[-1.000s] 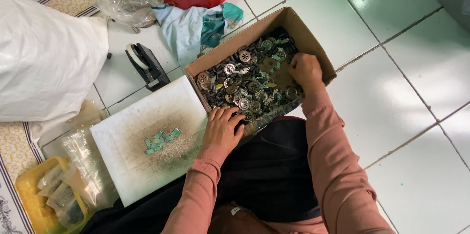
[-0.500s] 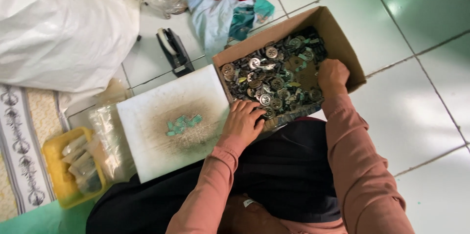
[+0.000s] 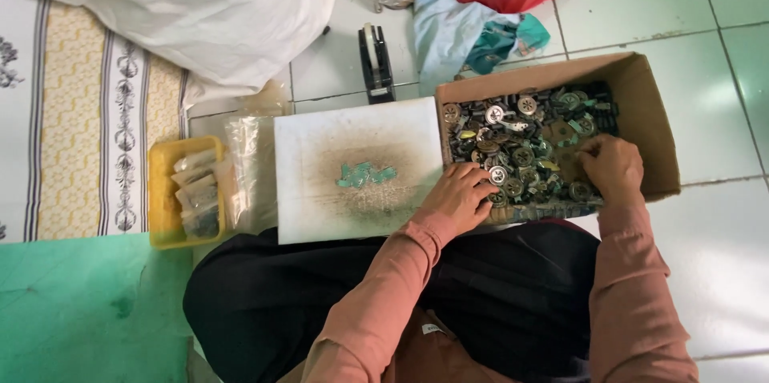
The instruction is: Packaging small metal buckles from a bulk box into individual plastic bags
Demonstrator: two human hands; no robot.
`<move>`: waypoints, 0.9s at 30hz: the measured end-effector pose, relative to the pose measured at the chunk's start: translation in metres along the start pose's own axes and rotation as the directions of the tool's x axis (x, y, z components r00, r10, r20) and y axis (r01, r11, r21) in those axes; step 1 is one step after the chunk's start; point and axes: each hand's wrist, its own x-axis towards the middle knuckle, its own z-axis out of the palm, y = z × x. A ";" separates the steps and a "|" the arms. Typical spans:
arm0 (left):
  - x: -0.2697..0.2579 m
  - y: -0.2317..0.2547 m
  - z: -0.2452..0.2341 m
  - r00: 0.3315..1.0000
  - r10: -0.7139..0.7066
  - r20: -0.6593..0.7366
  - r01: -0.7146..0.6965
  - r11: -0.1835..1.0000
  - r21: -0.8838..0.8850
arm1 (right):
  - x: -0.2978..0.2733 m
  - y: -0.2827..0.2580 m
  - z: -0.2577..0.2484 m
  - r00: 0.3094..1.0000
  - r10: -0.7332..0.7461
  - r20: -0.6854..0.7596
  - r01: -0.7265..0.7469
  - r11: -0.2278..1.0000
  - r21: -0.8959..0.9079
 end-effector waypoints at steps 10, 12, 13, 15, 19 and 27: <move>-0.040 -0.006 -0.033 0.950 0.075 -0.304 -0.030 0.988 0.149 | -0.084 -0.135 -0.048 0.945 -0.310 -0.108 0.323 0.823 0.467; -0.069 -0.009 -0.083 0.992 -0.126 0.013 0.119 0.961 0.251 | -0.096 -0.149 -0.034 0.873 -0.466 -0.147 0.482 0.775 0.409; -0.088 -0.022 -0.096 0.992 -0.126 0.011 0.119 0.961 0.250 | -0.105 -0.163 -0.030 0.872 -0.466 -0.148 0.483 0.775 0.406; -0.125 -0.050 -0.120 0.965 -0.258 0.041 0.247 0.953 0.176 | -0.122 -0.192 -0.023 0.833 -0.549 -0.067 0.521 0.739 0.426; -0.189 -0.096 -0.136 0.906 -0.411 0.104 0.383 0.898 0.215 | -0.140 -0.247 0.009 0.775 -0.631 -0.022 0.578 0.696 0.426; -0.191 -0.106 -0.106 0.886 -0.462 -0.041 0.462 0.873 0.154 | -0.136 -0.309 0.060 0.709 -0.700 -0.084 0.679 0.645 0.352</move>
